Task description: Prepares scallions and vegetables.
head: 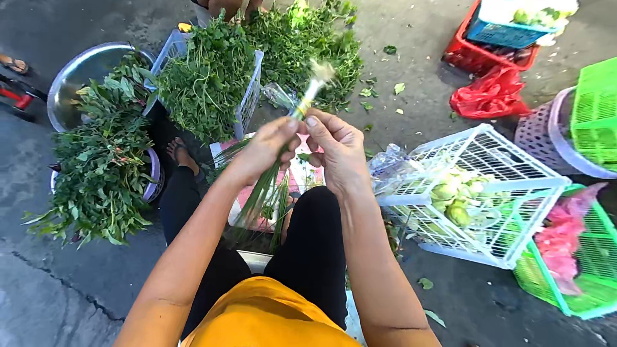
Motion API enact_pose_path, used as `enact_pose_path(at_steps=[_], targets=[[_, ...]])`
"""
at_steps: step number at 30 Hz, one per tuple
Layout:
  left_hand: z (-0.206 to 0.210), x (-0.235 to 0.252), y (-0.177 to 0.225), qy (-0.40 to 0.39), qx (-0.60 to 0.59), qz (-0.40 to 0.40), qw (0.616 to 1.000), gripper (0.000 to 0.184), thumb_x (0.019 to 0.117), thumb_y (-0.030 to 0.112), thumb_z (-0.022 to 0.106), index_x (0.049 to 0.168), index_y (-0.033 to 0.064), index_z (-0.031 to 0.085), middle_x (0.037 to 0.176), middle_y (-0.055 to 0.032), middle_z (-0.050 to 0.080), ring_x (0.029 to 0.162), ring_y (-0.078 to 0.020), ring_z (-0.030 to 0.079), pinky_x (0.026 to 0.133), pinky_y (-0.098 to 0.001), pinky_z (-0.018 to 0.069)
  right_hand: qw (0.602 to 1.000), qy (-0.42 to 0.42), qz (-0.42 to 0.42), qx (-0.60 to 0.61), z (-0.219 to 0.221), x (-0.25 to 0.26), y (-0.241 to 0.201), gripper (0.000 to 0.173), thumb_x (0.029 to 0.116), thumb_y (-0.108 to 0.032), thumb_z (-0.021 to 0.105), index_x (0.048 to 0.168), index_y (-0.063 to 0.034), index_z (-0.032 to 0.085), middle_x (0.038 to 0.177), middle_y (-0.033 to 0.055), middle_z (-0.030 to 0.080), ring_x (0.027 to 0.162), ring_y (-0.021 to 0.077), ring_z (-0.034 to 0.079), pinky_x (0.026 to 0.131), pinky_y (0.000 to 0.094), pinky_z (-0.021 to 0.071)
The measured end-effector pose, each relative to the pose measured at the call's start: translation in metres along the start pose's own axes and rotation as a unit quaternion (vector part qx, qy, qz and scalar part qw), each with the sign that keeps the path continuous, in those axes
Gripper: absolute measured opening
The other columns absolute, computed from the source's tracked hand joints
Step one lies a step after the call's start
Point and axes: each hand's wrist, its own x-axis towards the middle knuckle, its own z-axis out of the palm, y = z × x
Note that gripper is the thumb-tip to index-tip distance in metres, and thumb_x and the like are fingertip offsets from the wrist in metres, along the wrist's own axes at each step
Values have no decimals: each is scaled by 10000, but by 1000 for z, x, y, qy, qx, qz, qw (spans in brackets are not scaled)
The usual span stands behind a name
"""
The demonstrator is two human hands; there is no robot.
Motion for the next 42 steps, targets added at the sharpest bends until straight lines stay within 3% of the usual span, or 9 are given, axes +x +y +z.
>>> enact_pose_path(at_steps=[2, 7, 14, 21, 26, 30, 34, 38, 42], targets=[[-12, 2, 5, 13, -115, -5, 993, 366, 1133, 262, 242, 1094, 110, 573, 758, 37, 558, 635, -94, 598, 647, -300, 597, 998, -27, 10, -48, -3, -10, 4, 367, 1099, -319, 469, 1414, -173, 587, 1160, -2, 715, 812, 93, 671, 554, 202, 524], [-32, 4, 18, 46, -207, -6, 977, 388, 1142, 300, 221, 1046, 127, 555, 731, 21, 547, 670, -129, 629, 731, -359, 614, 992, -115, 28, -38, 1, -25, 28, 349, 1099, -252, 437, 1284, -74, 673, 1262, 58, 703, 1165, 181, 665, 941, 358, 578], [-35, 10, 35, 94, -134, -100, 981, 386, 1142, 320, 266, 1046, 98, 567, 720, 10, 551, 701, -157, 656, 873, -464, 604, 988, -146, 53, -12, 17, -31, 51, 339, 1068, -166, 467, 1354, -76, 625, 1321, 53, 674, 1174, 159, 656, 924, 328, 573], [-28, 18, 38, 101, -146, -139, 974, 377, 1138, 329, 289, 1030, 112, 577, 705, 14, 553, 709, -165, 654, 910, -497, 584, 993, -120, -5, -5, 29, -31, 60, 249, 1041, -141, 588, 1262, -53, 663, 1160, 47, 706, 978, 91, 689, 809, 248, 588], [-29, 26, 25, 106, -145, -150, 972, 402, 1138, 347, 271, 1021, 119, 580, 705, 12, 555, 716, -169, 654, 918, -532, 571, 987, -62, -78, -124, 12, -29, 67, 218, 1049, -112, 567, 1231, -54, 672, 1097, 57, 692, 813, 58, 658, 712, 213, 562], [-24, 36, 13, 126, -137, -153, 971, 419, 1133, 378, 276, 996, 130, 583, 732, 0, 584, 721, -158, 664, 749, -389, 618, 973, 3, -110, -203, 1, -24, 70, 241, 1055, -188, 573, 1229, -82, 702, 993, 38, 668, 676, 63, 582, 577, 227, 502], [-11, 51, -8, 167, -178, -88, 966, 426, 1142, 344, 231, 1020, 104, 561, 735, -12, 571, 732, -192, 663, 861, -490, 595, 943, 53, -158, -287, -9, -10, 71, 190, 1030, -152, 573, 1067, -42, 724, 875, 59, 673, 627, 79, 586, 534, 241, 494], [14, 76, -27, 211, -203, 45, 955, 398, 1145, 290, 198, 989, 113, 518, 691, 12, 521, 637, -156, 622, 786, -431, 619, 993, 86, -23, -79, -28, 17, 61, 209, 1024, -124, 505, 943, -97, 696, 624, -49, 499, 461, 24, 380, 419, 176, 314], [4, 107, -24, 241, -138, 98, 956, 359, 1142, 265, 188, 1023, 122, 495, 685, 24, 474, 565, -135, 558, 678, -418, 625, 983, 129, 123, 53, -92, 50, 75, 284, 1067, -238, 440, 900, -187, 663, 570, -126, 430, 430, -3, 327, 407, 171, 316]])
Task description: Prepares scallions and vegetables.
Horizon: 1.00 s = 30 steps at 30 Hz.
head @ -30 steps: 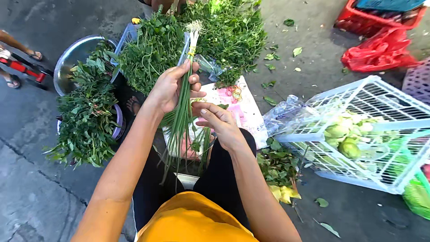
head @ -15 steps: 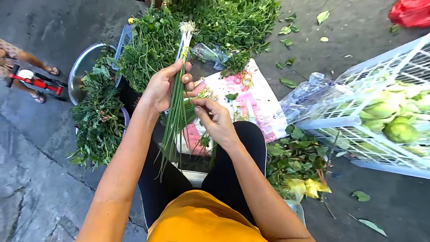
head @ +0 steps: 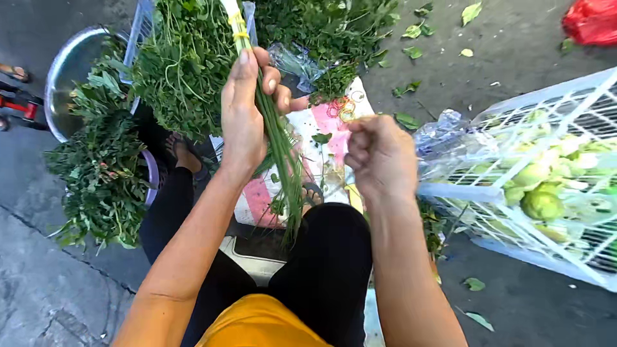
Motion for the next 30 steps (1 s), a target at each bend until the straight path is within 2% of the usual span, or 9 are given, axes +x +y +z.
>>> enact_pose_path(at_steps=[3, 7, 12, 14, 17, 21, 24, 26, 30], targets=[[-31, 36, -17, -44, 280, -77, 956, 327, 1127, 256, 333, 1217, 51, 573, 746, 4, 515, 533, -92, 514, 502, -265, 529, 960, 68, -25, -271, -82, 32, 52, 311, 1072, -308, 478, 1094, -112, 719, 680, -36, 505, 526, 48, 417, 495, 244, 391], [-94, 82, -110, -131, 631, -183, 742, 426, 1103, 363, 437, 1338, 39, 583, 1033, -202, 679, 927, -367, 674, 824, -591, 532, 840, 118, 91, -521, -168, 46, 134, 459, 1085, -327, 452, 1144, 42, 719, 980, 264, 696, 917, 371, 654, 847, 588, 474], [-169, 131, -244, -156, 736, -171, 636, 442, 1114, 343, 388, 1373, 32, 566, 1252, -241, 652, 1094, -449, 664, 872, -643, 514, 736, 169, 114, -645, -216, 54, 220, 648, 984, -318, 590, 1504, 42, 453, 1468, 373, 453, 1357, 599, 407, 1025, 740, 366], [-196, 151, -285, -163, 748, -137, 629, 426, 1104, 291, 420, 1392, 10, 560, 1299, -265, 621, 1167, -462, 630, 941, -626, 505, 768, 144, 46, -622, -199, 60, 245, 510, 1003, -237, 563, 1379, 107, 550, 1337, 385, 553, 1264, 568, 511, 1063, 644, 404], [-215, 164, -322, -162, 754, -84, 631, 485, 1012, 153, 567, 1465, -10, 508, 1465, -304, 480, 1383, -507, 425, 1093, -653, 378, 818, 35, 66, -570, -138, 69, 271, 373, 1050, -218, 526, 1183, 100, 668, 1081, 293, 694, 974, 421, 702, 866, 565, 560], [-168, 119, -336, -164, 718, -6, 677, 331, 1000, 123, 546, 1305, 53, 655, 1316, -200, 626, 1207, -375, 604, 953, -542, 510, 820, -12, 154, -552, -72, 87, 315, 485, 1011, -428, 589, 1197, 11, 682, 996, 217, 728, 852, 406, 718, 722, 619, 550], [-138, 51, -348, -166, 634, -124, 745, 284, 1037, 135, 519, 1233, 20, 690, 1157, -153, 717, 1011, -281, 718, 884, -482, 583, 789, -33, 188, -584, -63, 101, 335, 518, 998, -444, 618, 1215, 27, 627, 987, 254, 712, 865, 474, 703, 710, 666, 521], [-132, 15, -357, -132, 559, -235, 784, 276, 1058, 134, 513, 1248, 8, 670, 1157, -160, 716, 1014, -279, 713, 918, -484, 569, 817, -39, 185, -544, -69, 105, 337, 379, 995, -321, 627, 1156, 22, 642, 906, 239, 706, 821, 458, 697, 683, 658, 513], [-126, -10, -357, -54, 291, -430, 853, 398, 1121, 273, 397, 1384, 43, 589, 1297, -147, 659, 1115, -221, 657, 953, -427, 533, 935, -30, 253, -247, -88, 99, 323, 209, 993, -261, 694, 1093, -78, 706, 849, 48, 692, 641, 130, 605, 580, 330, 517]])
